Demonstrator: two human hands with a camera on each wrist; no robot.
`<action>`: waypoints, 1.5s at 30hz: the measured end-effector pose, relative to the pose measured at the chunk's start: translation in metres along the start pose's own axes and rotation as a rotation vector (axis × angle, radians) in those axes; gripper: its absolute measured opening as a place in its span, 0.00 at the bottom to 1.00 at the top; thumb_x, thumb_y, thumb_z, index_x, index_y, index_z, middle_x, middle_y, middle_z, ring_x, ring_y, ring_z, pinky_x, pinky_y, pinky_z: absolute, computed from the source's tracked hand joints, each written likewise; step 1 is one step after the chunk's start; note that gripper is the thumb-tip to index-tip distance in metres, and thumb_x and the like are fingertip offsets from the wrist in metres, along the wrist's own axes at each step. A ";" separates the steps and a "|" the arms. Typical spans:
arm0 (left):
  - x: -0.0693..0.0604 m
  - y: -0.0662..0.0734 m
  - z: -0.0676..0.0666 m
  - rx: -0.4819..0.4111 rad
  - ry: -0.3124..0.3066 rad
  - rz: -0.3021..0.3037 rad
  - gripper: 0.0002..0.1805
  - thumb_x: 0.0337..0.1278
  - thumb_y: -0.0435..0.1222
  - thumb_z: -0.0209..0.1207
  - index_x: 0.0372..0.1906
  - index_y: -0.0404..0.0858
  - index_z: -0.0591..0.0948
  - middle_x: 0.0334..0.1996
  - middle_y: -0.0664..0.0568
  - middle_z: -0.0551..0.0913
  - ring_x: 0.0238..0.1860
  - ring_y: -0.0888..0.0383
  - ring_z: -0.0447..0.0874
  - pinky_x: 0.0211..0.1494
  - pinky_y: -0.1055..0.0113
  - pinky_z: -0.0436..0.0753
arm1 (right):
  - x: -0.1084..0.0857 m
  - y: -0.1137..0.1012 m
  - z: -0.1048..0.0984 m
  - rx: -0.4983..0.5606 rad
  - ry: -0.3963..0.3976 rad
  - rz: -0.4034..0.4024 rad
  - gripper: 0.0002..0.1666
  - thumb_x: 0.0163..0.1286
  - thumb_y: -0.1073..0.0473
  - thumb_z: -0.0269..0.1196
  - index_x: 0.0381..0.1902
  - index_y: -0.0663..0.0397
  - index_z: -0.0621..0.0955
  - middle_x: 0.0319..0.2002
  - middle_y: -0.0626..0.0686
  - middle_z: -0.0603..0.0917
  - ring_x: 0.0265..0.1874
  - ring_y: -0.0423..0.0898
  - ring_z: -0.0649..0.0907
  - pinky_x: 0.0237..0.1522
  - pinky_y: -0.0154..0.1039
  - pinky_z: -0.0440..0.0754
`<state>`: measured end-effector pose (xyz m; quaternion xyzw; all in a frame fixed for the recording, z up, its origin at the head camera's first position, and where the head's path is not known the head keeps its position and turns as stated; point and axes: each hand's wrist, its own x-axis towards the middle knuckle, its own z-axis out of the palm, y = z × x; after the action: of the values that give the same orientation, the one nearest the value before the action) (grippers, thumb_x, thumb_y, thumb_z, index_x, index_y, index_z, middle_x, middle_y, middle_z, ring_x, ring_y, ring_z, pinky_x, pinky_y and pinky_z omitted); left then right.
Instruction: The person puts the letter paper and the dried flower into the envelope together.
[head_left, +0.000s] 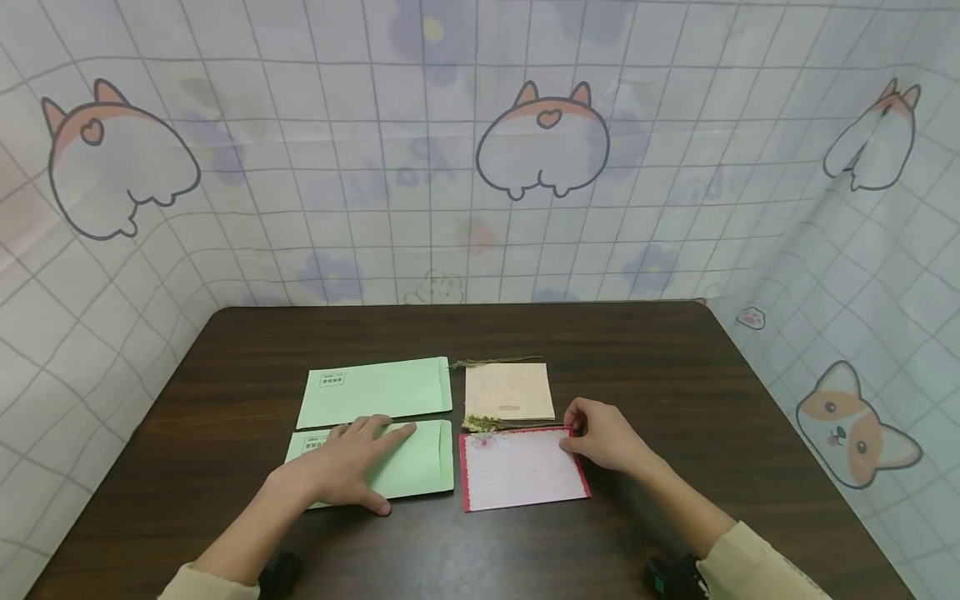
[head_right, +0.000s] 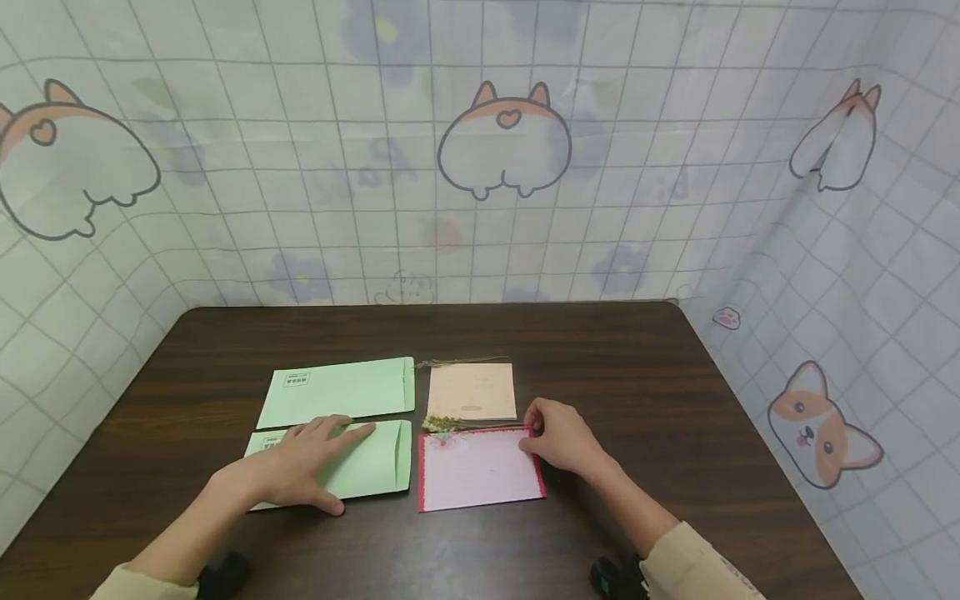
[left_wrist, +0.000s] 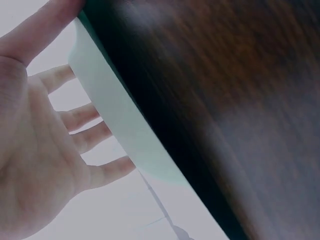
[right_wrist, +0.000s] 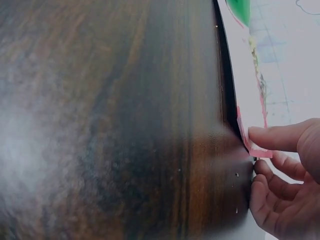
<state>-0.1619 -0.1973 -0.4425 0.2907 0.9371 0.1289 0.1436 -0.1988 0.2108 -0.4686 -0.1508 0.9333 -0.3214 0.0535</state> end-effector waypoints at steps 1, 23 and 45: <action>0.000 0.000 0.000 0.002 -0.001 -0.004 0.58 0.44 0.55 0.79 0.80 0.44 0.62 0.72 0.37 0.63 0.71 0.36 0.61 0.66 0.31 0.61 | 0.000 0.001 0.000 0.008 0.000 -0.004 0.12 0.59 0.65 0.75 0.35 0.55 0.80 0.29 0.48 0.78 0.27 0.44 0.74 0.31 0.39 0.74; -0.005 -0.001 0.004 -0.003 -0.016 -0.012 0.59 0.46 0.56 0.78 0.81 0.46 0.61 0.74 0.37 0.61 0.73 0.37 0.58 0.68 0.30 0.58 | -0.002 0.018 -0.011 0.613 -0.104 0.158 0.15 0.70 0.67 0.68 0.50 0.70 0.81 0.38 0.60 0.83 0.36 0.52 0.85 0.43 0.47 0.88; -0.006 0.000 0.006 0.029 0.034 0.024 0.59 0.44 0.54 0.78 0.80 0.43 0.62 0.72 0.37 0.63 0.71 0.38 0.61 0.65 0.30 0.62 | 0.004 0.016 -0.006 0.816 -0.098 0.173 0.16 0.72 0.68 0.66 0.53 0.72 0.77 0.42 0.58 0.84 0.41 0.49 0.84 0.48 0.41 0.86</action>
<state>-0.1549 -0.2001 -0.4472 0.3020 0.9376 0.1220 0.1216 -0.2076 0.2249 -0.4742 -0.0536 0.7351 -0.6515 0.1798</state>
